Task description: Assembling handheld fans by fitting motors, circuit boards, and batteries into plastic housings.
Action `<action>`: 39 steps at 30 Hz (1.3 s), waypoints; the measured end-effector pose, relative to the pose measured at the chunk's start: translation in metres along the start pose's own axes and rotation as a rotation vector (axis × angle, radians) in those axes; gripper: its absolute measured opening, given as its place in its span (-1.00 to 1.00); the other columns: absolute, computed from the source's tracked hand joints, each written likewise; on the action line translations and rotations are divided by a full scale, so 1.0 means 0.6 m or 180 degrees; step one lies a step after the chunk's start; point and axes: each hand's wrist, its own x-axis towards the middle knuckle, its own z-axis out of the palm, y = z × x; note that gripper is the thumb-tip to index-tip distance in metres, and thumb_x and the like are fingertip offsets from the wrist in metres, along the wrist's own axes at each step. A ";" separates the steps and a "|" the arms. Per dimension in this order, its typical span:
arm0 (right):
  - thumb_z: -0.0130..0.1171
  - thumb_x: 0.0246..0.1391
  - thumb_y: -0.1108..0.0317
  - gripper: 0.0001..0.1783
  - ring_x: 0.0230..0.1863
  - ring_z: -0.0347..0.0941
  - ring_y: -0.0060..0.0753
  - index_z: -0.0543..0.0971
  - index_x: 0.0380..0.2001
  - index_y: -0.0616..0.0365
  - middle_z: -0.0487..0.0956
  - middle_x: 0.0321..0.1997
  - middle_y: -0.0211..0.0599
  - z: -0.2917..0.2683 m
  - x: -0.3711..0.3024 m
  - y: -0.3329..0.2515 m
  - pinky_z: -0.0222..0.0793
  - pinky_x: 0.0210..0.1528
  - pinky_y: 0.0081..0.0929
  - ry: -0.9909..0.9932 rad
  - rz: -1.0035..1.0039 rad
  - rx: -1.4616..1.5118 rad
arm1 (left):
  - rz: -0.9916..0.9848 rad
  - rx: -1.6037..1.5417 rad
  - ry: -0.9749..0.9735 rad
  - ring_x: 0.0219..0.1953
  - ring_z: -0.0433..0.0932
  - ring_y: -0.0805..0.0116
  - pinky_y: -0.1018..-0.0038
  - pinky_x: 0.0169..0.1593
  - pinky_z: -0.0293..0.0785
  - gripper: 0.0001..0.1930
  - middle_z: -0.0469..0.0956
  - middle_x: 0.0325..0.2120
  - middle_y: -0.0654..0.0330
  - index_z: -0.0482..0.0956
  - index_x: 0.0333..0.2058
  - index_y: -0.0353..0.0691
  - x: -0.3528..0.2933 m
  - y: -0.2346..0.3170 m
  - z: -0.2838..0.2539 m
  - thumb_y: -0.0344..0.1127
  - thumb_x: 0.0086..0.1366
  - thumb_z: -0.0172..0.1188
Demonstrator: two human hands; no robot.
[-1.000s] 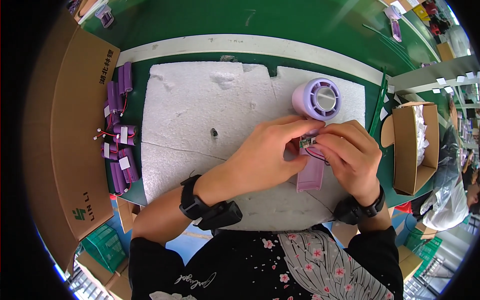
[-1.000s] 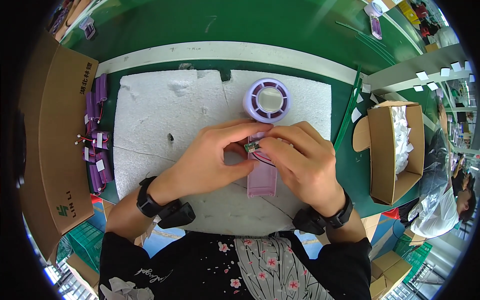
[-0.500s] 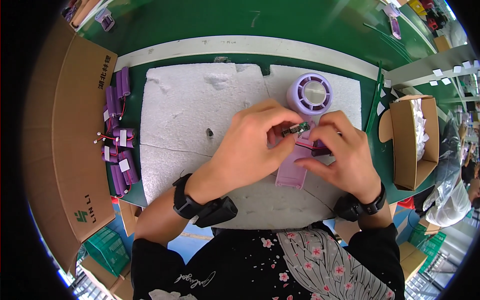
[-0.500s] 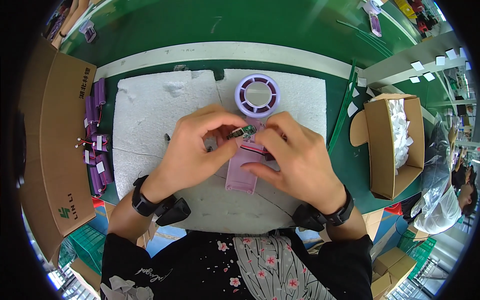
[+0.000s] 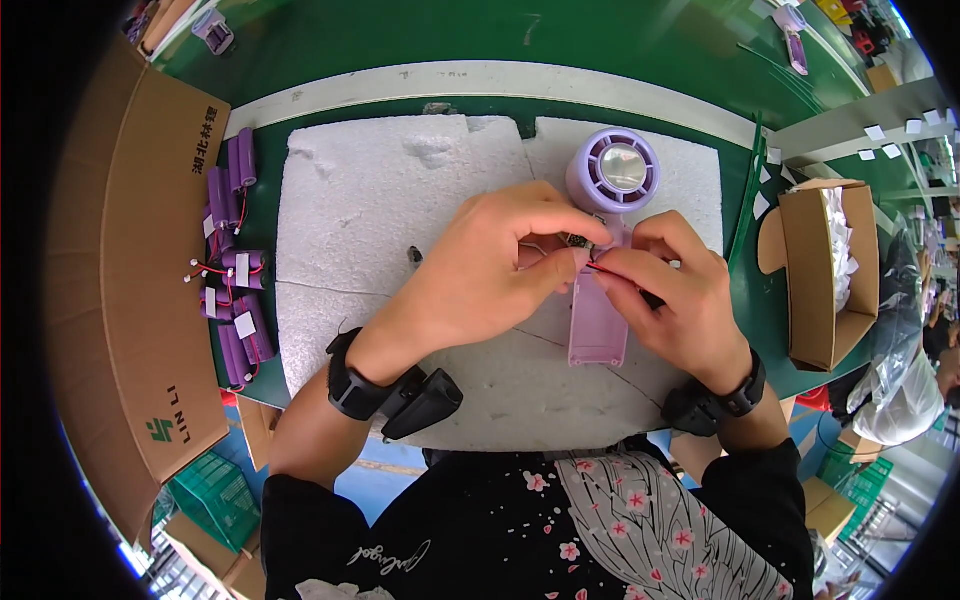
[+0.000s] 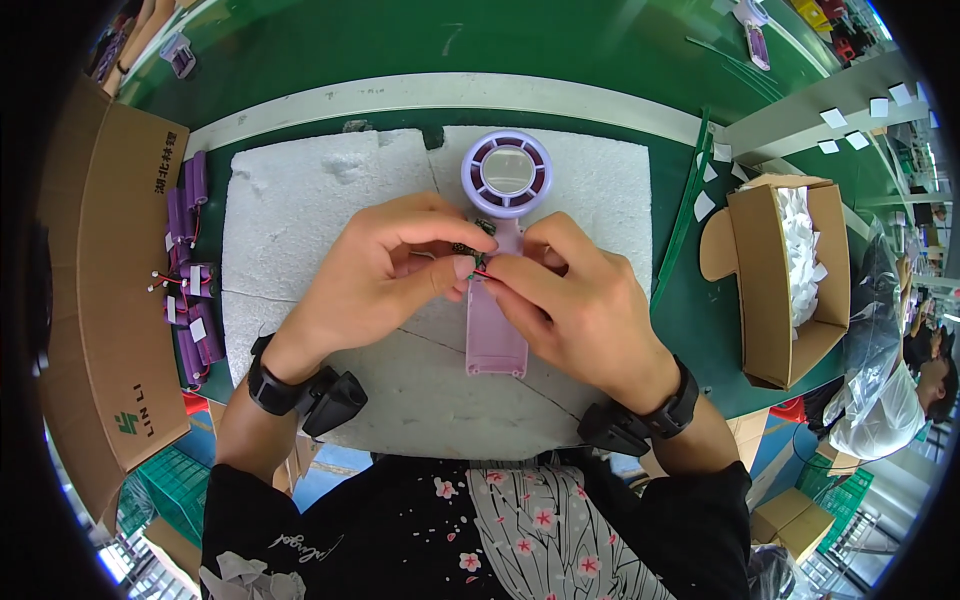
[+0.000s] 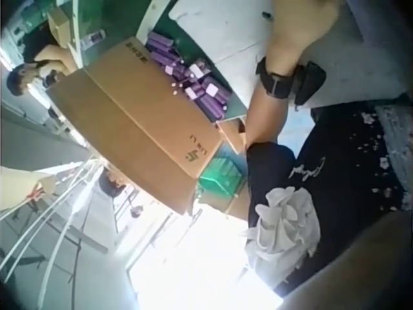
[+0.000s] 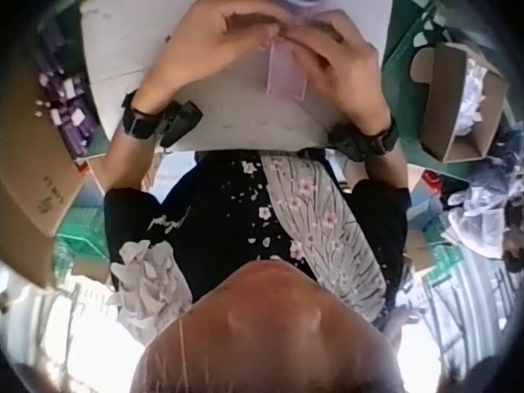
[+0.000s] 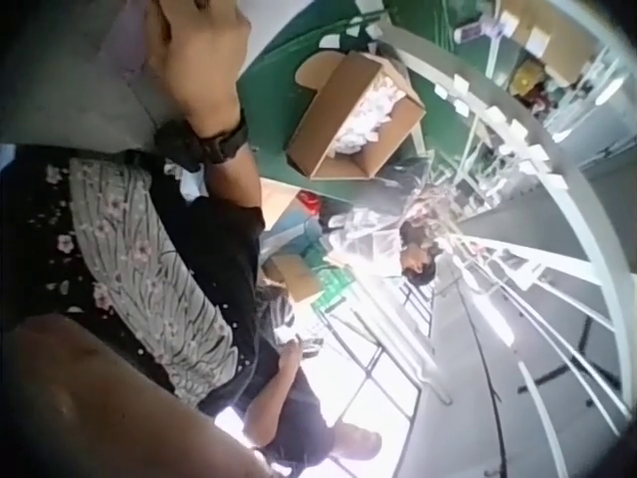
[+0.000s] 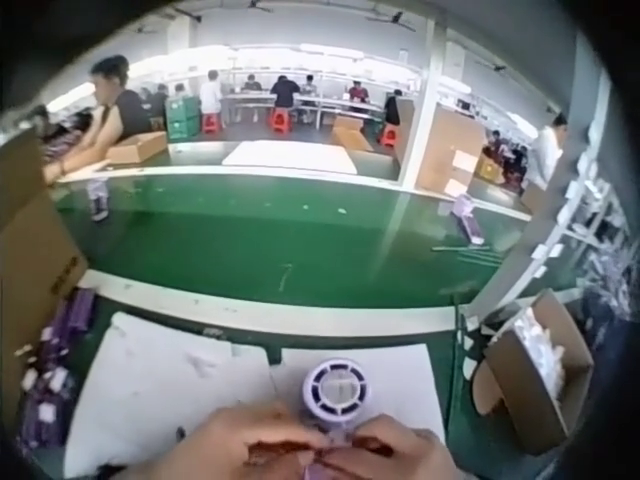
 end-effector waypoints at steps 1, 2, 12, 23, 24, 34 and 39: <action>0.36 -0.26 0.52 -0.78 -0.51 0.43 -0.40 0.60 -0.43 0.16 0.41 -0.37 -0.30 0.000 0.000 0.002 0.38 -0.50 -0.54 -0.0013 -0.0023 -0.0010 | -0.0166 -0.0073 -0.0050 -0.31 0.49 0.52 0.59 -0.24 0.47 -0.74 0.50 -0.27 0.19 0.52 -0.12 -0.34 0.001 0.004 -0.001 -0.62 0.20 0.07; 0.36 -0.25 0.53 -0.79 -0.52 0.43 -0.40 0.60 -0.43 0.15 0.40 -0.39 -0.31 -0.001 0.001 0.004 0.37 -0.51 -0.54 -0.0026 -0.0046 -0.0021 | -0.0332 -0.0147 -0.0101 -0.31 0.49 0.52 0.59 -0.23 0.48 -0.76 0.50 -0.28 0.20 0.52 -0.14 -0.35 0.002 0.007 -0.003 -0.61 0.19 0.09; 0.35 -0.23 0.50 -0.81 -0.55 0.44 -0.36 0.61 -0.43 0.16 0.50 -0.44 -0.29 -0.001 0.010 0.001 0.37 -0.51 -0.51 -0.0001 -0.0184 -0.0129 | -0.0242 -0.0452 -0.0053 -0.45 0.45 0.56 0.59 -0.30 0.43 -0.81 0.49 -0.52 0.23 0.54 -0.26 -0.35 0.006 0.001 -0.006 -0.57 0.09 0.21; 0.33 -0.21 0.43 -0.84 -0.58 0.45 -0.35 0.61 -0.45 0.06 0.52 -0.54 -0.39 0.012 0.009 0.018 0.31 -0.56 -0.47 0.0075 -0.0419 0.0358 | -0.0492 -0.0372 -0.0034 -0.37 0.50 0.58 0.63 -0.29 0.46 -0.81 0.52 -0.43 0.28 0.51 -0.31 -0.36 0.002 0.000 -0.010 -0.64 0.06 0.24; 0.31 -0.19 0.39 -0.86 -0.58 0.44 -0.36 0.61 -0.46 0.04 0.51 -0.54 -0.43 0.016 0.012 0.019 0.30 -0.55 -0.46 0.0076 -0.0498 0.0288 | -0.0550 -0.0280 0.0014 -0.35 0.51 0.57 0.64 -0.30 0.46 -0.81 0.52 -0.42 0.28 0.50 -0.32 -0.36 -0.002 0.002 -0.014 -0.66 0.06 0.23; 0.22 -0.18 0.36 -0.89 -0.61 0.37 -0.37 0.48 -0.61 0.03 0.36 -0.61 -0.43 0.046 0.022 0.012 0.29 -0.54 -0.41 0.0352 -0.0663 0.0008 | -0.0885 -0.0076 -0.0045 -0.37 0.55 0.51 0.64 -0.37 0.48 -0.73 0.53 -0.40 0.23 0.51 -0.32 -0.35 -0.010 0.004 -0.042 -0.75 -0.02 0.23; 0.21 -0.21 0.36 -0.90 -0.56 0.40 -0.35 0.48 -0.61 0.04 0.38 -0.59 -0.43 0.056 0.022 0.017 0.32 -0.50 -0.41 0.0331 -0.0703 0.0025 | -0.0612 -0.0053 0.0118 -0.41 0.53 0.50 0.64 -0.42 0.46 -0.70 0.50 -0.40 0.23 0.53 -0.33 -0.36 -0.009 -0.005 -0.037 -0.78 -0.07 0.24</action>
